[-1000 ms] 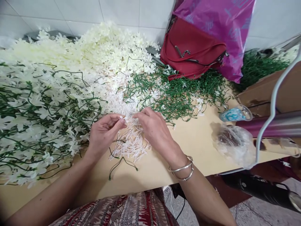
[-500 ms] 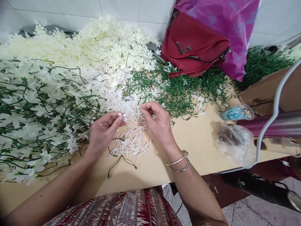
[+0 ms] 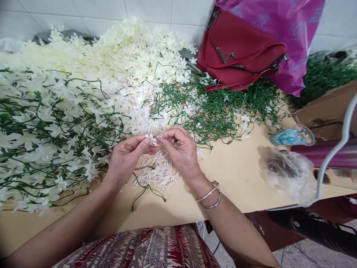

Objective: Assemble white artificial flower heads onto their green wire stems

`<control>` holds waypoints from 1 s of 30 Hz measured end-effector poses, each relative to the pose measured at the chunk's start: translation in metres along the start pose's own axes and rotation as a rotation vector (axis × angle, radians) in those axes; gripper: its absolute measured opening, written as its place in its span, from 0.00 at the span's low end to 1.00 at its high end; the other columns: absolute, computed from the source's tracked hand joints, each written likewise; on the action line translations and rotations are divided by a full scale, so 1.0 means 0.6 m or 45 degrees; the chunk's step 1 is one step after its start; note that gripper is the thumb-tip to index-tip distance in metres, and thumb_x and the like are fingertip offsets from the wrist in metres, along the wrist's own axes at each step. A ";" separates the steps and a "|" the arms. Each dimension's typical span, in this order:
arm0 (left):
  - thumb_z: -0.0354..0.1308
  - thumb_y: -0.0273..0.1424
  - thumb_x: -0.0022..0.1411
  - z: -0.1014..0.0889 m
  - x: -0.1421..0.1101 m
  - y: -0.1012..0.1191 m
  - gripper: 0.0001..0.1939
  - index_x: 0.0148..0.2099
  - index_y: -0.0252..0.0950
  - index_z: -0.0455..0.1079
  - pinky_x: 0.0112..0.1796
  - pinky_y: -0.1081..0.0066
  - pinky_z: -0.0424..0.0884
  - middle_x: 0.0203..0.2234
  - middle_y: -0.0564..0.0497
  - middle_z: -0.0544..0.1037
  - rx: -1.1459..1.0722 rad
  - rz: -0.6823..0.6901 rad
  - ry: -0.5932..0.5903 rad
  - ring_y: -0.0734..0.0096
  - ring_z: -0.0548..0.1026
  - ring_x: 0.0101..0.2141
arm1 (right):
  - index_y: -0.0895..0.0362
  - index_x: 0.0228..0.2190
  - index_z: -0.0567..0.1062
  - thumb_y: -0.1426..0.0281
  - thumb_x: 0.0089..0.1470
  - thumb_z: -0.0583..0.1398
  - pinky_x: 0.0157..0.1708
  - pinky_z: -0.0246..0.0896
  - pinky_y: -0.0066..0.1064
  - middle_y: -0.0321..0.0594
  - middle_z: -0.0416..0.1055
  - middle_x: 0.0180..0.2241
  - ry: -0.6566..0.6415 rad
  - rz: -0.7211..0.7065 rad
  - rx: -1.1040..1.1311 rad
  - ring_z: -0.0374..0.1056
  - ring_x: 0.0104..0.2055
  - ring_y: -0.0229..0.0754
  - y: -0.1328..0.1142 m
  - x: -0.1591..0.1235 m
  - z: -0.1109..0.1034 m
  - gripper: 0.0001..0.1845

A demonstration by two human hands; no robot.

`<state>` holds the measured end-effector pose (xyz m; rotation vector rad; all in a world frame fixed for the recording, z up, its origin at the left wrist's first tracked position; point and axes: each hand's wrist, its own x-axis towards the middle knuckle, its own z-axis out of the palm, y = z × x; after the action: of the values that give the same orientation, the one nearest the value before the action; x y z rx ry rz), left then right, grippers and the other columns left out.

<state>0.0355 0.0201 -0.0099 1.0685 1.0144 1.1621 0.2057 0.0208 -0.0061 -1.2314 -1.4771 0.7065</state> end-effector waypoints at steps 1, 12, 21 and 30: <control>0.71 0.43 0.63 0.000 0.000 0.000 0.16 0.44 0.36 0.82 0.39 0.64 0.86 0.31 0.50 0.87 -0.009 -0.014 0.008 0.62 0.87 0.33 | 0.51 0.32 0.80 0.72 0.59 0.66 0.40 0.65 0.37 0.37 0.76 0.35 0.017 0.021 0.020 0.70 0.38 0.42 0.000 0.000 0.000 0.03; 0.71 0.41 0.63 0.006 -0.002 -0.007 0.14 0.45 0.37 0.83 0.42 0.64 0.87 0.36 0.51 0.88 -0.046 0.004 0.045 0.68 0.86 0.32 | 0.50 0.34 0.79 0.73 0.63 0.63 0.44 0.71 0.42 0.38 0.80 0.39 -0.036 -0.166 -0.126 0.75 0.42 0.44 -0.012 -0.011 0.006 0.07; 0.69 0.40 0.66 0.004 -0.005 -0.009 0.12 0.46 0.38 0.83 0.42 0.65 0.86 0.36 0.51 0.88 0.085 0.053 0.088 0.66 0.87 0.35 | 0.50 0.34 0.77 0.74 0.63 0.62 0.47 0.70 0.44 0.40 0.78 0.39 -0.007 -0.220 -0.307 0.74 0.45 0.47 -0.010 -0.015 0.014 0.07; 0.60 0.30 0.74 -0.002 -0.016 -0.010 0.11 0.55 0.41 0.79 0.47 0.68 0.82 0.46 0.51 0.87 0.640 0.523 0.025 0.69 0.86 0.41 | 0.51 0.32 0.76 0.74 0.59 0.65 0.51 0.69 0.42 0.41 0.79 0.45 -0.036 0.077 0.069 0.74 0.49 0.46 -0.011 -0.014 0.018 0.05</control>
<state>0.0345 0.0105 -0.0152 1.7276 1.1691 1.2724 0.1931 0.0125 -0.0063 -1.2335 -1.4400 0.8022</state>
